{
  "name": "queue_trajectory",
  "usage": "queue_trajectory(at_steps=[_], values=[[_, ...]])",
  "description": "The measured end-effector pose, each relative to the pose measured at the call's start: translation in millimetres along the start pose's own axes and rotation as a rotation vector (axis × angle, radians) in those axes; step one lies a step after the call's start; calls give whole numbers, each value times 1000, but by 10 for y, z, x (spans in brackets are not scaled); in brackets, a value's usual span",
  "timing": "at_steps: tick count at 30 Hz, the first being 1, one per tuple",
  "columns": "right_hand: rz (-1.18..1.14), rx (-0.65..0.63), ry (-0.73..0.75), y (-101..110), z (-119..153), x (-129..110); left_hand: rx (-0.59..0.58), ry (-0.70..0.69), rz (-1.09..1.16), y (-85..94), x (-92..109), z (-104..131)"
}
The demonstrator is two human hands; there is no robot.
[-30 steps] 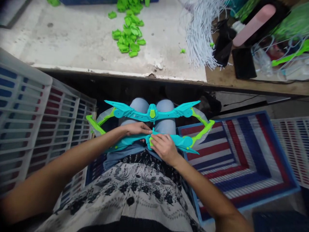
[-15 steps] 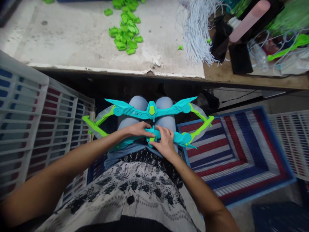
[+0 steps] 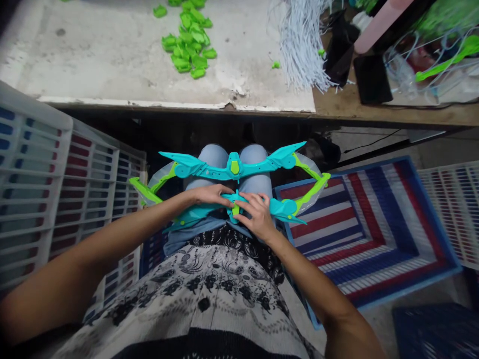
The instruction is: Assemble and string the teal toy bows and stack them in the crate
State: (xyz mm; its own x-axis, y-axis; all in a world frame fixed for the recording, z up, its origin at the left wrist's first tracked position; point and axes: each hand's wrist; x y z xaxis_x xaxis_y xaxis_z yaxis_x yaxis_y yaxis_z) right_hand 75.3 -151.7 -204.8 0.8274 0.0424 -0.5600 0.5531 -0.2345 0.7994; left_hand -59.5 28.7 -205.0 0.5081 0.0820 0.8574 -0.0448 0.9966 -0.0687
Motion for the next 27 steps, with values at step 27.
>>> queue_trajectory(at_steps=[27], values=[[-180, -258, -111, 601, -290, -117, 391, -211, -894, -487, 156, 515]])
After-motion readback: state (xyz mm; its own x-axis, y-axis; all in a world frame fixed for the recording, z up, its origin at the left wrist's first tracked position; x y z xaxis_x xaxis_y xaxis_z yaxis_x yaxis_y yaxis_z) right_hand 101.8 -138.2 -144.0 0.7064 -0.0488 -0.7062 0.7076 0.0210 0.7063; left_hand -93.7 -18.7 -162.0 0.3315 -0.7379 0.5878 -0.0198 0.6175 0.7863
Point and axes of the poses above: each hand's wrist, its own z-axis away from the middle knuckle, its own y-axis out of the back of the hand, x = y × z, and after that the axes turned 4 degrees about x, right-handed
